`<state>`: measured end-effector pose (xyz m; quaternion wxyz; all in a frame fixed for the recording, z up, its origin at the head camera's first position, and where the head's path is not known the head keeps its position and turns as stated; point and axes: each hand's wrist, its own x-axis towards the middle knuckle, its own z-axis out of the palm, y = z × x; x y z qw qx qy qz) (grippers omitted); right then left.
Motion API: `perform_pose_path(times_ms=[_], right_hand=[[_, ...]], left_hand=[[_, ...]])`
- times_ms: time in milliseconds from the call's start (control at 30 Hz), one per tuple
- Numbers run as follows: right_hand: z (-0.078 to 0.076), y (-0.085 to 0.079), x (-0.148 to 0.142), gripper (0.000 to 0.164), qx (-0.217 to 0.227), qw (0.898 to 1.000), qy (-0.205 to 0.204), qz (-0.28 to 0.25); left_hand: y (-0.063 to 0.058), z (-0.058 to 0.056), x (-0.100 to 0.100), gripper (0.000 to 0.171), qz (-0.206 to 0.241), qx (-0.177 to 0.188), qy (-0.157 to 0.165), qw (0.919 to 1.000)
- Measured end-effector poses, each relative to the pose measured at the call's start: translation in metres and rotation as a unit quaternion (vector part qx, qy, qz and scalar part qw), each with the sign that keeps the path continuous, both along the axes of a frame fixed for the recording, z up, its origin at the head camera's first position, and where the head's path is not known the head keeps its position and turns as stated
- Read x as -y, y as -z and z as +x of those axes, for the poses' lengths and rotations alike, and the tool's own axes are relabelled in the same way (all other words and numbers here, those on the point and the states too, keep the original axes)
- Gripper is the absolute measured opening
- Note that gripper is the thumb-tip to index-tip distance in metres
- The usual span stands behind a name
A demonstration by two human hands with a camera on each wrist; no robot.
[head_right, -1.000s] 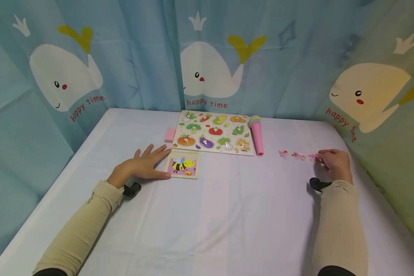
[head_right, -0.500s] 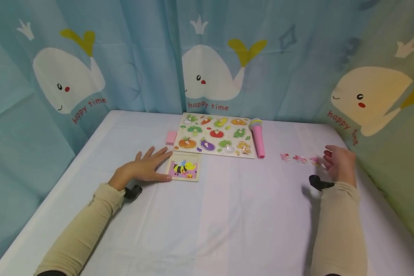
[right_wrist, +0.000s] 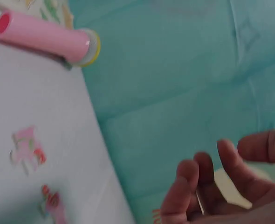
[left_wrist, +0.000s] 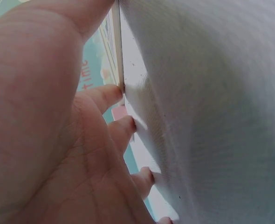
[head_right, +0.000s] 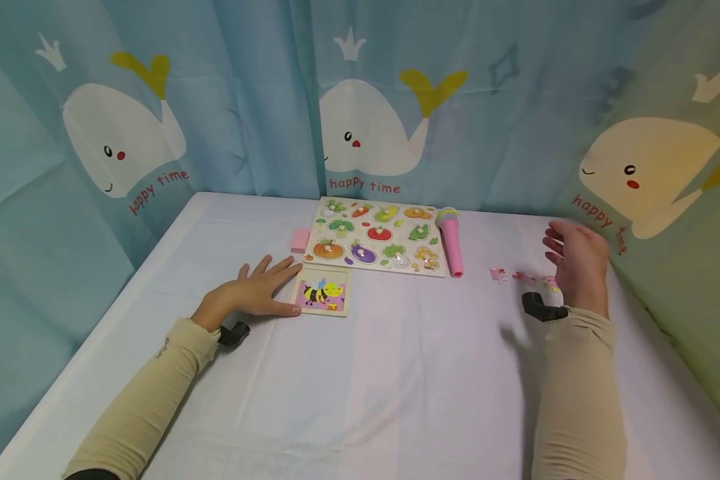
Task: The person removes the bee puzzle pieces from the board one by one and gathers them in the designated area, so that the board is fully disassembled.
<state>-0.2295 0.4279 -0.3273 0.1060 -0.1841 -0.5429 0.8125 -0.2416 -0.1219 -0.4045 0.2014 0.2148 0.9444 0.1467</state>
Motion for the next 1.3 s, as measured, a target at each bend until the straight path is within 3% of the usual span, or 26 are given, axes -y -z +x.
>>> perform_pose_path(times_ms=[233, 833, 1100, 1300], right_hand=[[-0.003, -0.016, 0.027, 0.013, -0.075, 0.995, -0.068, 0.006], [-0.005, -0.048, 0.093, 0.014, -0.184, 0.975, -0.107, 0.058], [-0.003, -0.056, 0.123, 0.014, -0.228, 0.953, -0.153, 0.126], [-0.004, -0.053, 0.148, 0.015, -0.23, 0.934, -0.189, 0.198]], left_hand=[[-0.002, 0.0, -0.001, 0.104, -0.004, 0.002, -0.002, 1.0], [-0.003, 0.001, -0.003, 0.103, -0.001, -0.003, 0.002, 1.0], [0.0, 0.001, 0.0, 0.104, -0.006, 0.002, -0.004, 1.0], [0.0, 0.0, -0.001, 0.104, -0.004, 0.001, -0.001, 1.0]])
